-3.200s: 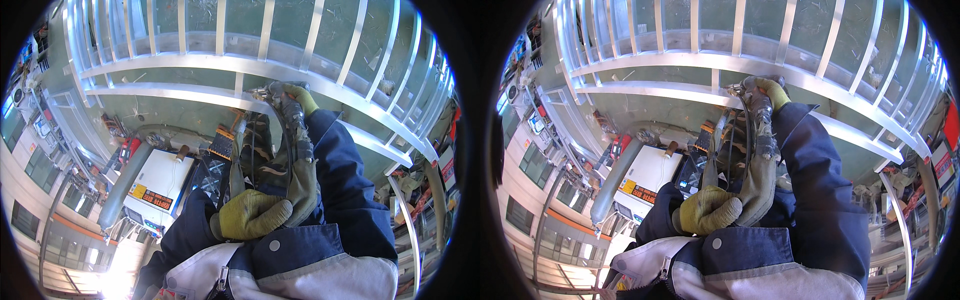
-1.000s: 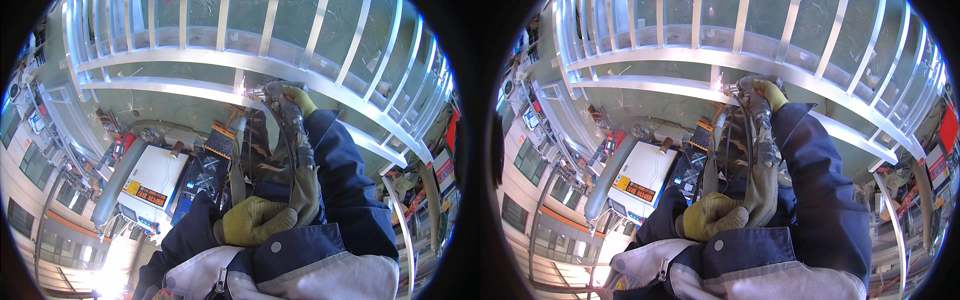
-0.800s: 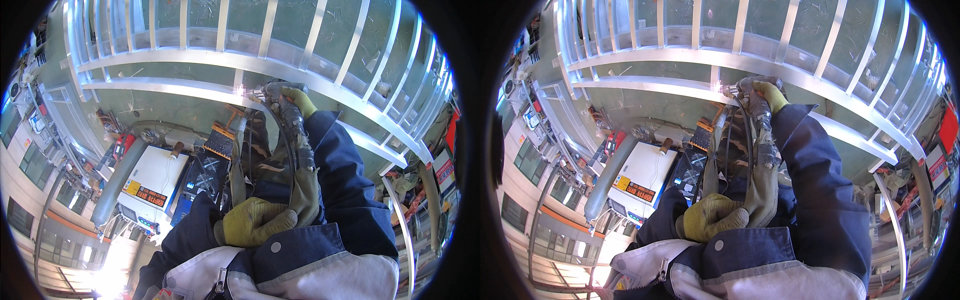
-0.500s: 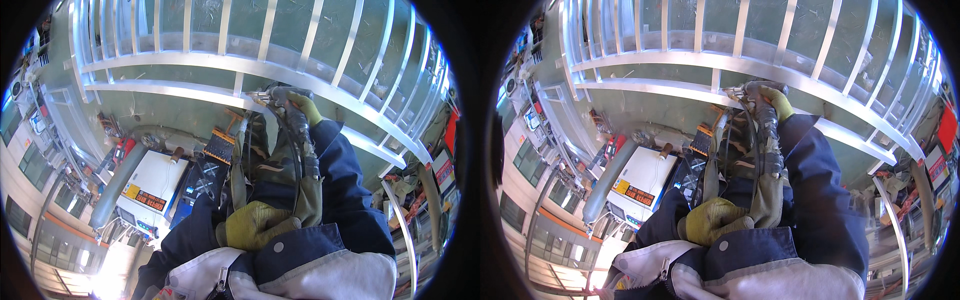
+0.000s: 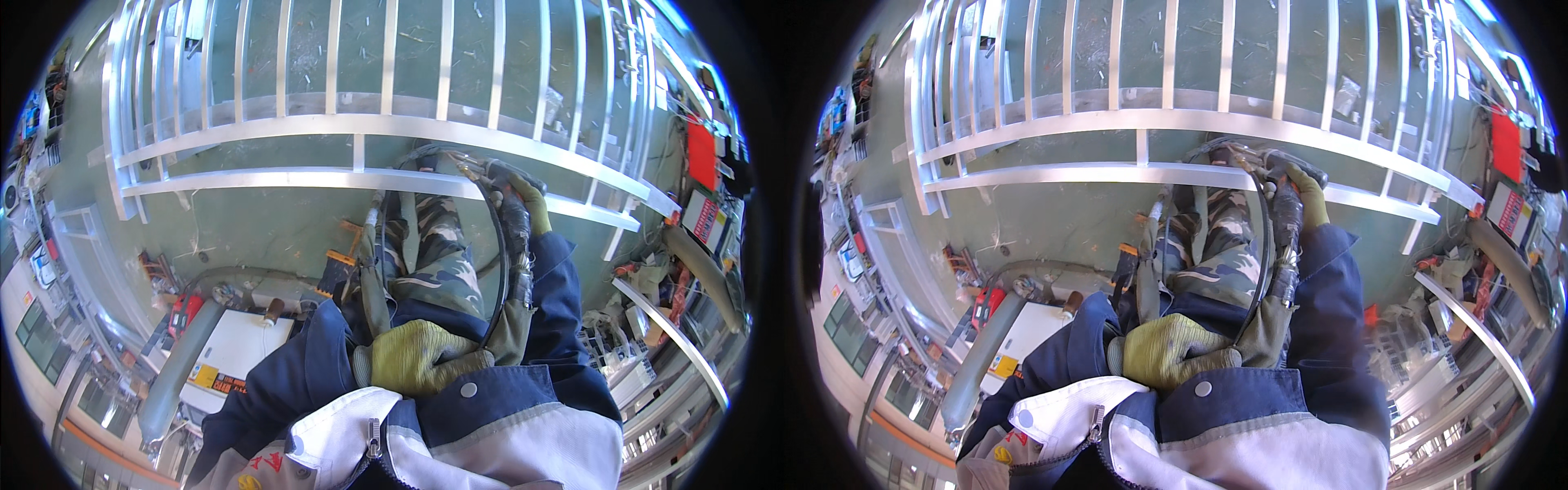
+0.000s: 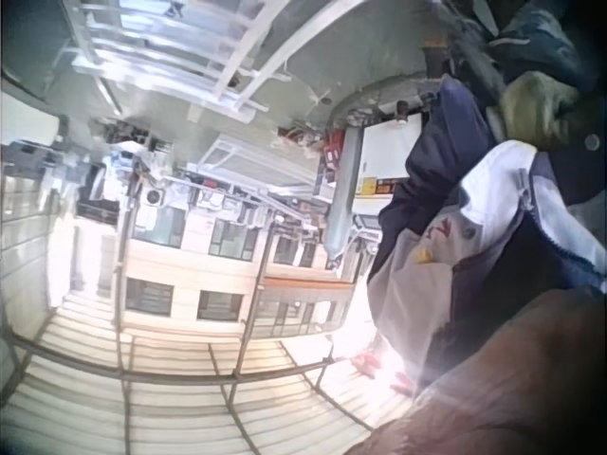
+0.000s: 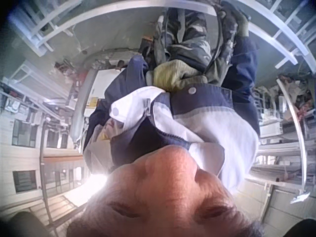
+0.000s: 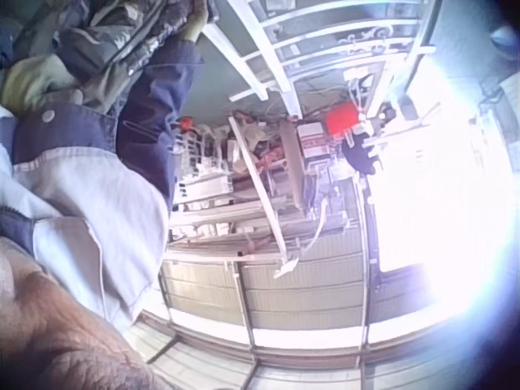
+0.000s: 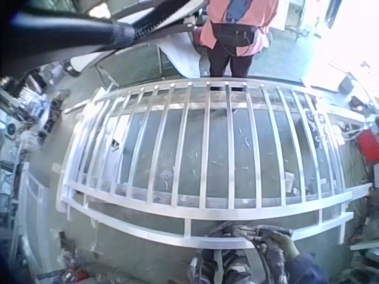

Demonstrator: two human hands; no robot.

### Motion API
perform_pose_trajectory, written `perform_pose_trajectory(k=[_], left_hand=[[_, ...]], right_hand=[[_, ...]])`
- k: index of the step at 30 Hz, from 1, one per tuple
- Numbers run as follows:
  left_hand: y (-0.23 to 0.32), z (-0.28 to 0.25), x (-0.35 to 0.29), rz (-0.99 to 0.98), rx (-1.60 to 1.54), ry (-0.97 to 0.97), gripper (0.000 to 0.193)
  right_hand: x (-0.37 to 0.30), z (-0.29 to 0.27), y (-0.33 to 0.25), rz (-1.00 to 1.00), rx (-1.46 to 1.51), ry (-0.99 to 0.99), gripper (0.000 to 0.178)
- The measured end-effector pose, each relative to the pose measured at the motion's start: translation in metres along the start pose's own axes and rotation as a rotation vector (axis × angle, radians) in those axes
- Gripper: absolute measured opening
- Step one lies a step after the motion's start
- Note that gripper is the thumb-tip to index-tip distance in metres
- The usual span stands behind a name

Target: The person welds a large curved metal frame using a handheld welding torch, moving along the structure to join metal bars. They reposition the frame and continue welding different sections while wearing gloves and protective clothing.

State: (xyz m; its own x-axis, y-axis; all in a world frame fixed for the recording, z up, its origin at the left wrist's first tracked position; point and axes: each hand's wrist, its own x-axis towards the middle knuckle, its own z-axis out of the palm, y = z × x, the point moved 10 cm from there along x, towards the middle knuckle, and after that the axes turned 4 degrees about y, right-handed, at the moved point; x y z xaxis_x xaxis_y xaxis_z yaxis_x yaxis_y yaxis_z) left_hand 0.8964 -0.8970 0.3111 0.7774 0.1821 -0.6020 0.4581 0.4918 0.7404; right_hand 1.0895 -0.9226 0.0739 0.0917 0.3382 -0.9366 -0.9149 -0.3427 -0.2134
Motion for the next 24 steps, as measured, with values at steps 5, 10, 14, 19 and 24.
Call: perform_pose_trajectory(k=[5, 10, 14, 19, 24], left_hand=[[-0.037, 0.048, -0.004, 0.087, 0.012, -0.184, 0.053], [-0.002, 0.088, 0.004, 0.287, 0.074, -0.363, 0.044], [-0.001, 0.133, 0.023, 0.291, 0.153, -0.468, 0.042], [-0.017, 0.208, 0.063, 0.177, 0.224, -0.547, 0.043], [-0.030, 0.285, 0.119, 0.035, 0.251, -0.606, 0.048]], right_hand=[[-0.067, -0.046, -0.044, -0.199, 0.116, -0.001, 0.035], [-0.163, -0.107, -0.118, -0.616, 0.226, -0.013, 0.045], [-0.245, -0.162, -0.163, -0.904, 0.184, 0.173, 0.044], [-0.325, -0.232, -0.207, -1.027, 0.101, 0.234, 0.054], [-0.371, -0.286, -0.242, -1.105, 0.213, 0.218, 0.048]])
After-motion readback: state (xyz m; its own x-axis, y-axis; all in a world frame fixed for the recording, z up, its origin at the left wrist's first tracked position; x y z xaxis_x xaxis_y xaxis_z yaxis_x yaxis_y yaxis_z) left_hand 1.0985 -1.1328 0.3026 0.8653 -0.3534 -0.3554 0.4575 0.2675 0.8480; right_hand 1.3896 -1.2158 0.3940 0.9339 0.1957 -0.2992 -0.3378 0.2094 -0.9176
